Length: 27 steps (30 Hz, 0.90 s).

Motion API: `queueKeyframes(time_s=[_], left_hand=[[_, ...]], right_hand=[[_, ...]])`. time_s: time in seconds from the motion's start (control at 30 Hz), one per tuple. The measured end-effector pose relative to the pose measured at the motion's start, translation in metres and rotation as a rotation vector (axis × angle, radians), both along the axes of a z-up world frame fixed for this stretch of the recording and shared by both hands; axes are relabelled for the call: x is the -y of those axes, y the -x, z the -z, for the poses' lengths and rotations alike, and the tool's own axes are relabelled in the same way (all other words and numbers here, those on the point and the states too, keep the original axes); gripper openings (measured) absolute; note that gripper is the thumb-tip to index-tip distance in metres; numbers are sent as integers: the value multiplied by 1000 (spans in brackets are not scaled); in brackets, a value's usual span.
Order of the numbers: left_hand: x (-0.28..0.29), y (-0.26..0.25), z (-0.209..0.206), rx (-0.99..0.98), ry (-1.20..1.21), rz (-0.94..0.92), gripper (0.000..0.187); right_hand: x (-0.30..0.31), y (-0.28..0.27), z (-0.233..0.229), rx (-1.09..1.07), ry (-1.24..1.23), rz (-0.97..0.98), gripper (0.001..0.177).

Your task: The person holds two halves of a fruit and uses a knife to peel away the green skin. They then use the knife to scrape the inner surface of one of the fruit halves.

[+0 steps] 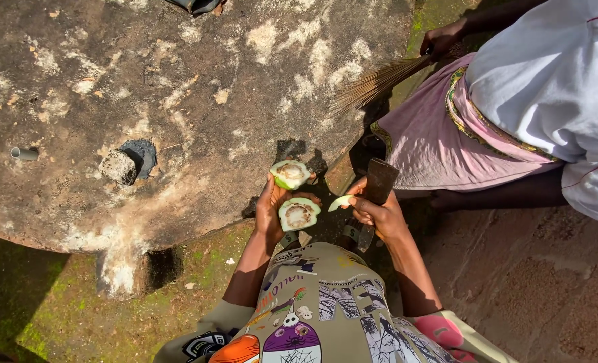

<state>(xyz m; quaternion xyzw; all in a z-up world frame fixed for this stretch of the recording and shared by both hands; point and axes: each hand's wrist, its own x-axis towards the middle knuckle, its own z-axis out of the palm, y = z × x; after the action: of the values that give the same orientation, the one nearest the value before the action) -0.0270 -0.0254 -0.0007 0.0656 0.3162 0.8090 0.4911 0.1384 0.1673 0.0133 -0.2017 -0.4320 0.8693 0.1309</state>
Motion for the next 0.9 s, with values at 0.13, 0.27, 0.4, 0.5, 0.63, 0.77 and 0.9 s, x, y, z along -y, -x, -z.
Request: queueKeyframes(time_s=[0.13, 0.27, 0.4, 0.5, 0.63, 0.77, 0.9], left_hand=[[16, 21, 12, -50, -118, -93, 62], [52, 31, 19, -78, 9, -223, 63], [66, 38, 19, -60, 166, -340, 65], [61, 33, 21, -38, 132, -365, 65], [51, 28, 8, -75, 16, -338, 63], [51, 24, 12, -93, 56, -325, 66], [55, 21, 30, 6, -50, -329, 67]], right_hand=[[1, 15, 39, 5, 67, -236, 15], [-9, 52, 73, 399, -429, -458, 13], [-35, 105, 59, 245, -1207, -213, 10], [-34, 126, -21, 70, -1168, 47, 12], [-20, 131, -104, -459, -994, 441, 19], [-2, 123, -112, -575, -566, 400, 17], [-2, 119, -62, -311, 21, 169, 14]])
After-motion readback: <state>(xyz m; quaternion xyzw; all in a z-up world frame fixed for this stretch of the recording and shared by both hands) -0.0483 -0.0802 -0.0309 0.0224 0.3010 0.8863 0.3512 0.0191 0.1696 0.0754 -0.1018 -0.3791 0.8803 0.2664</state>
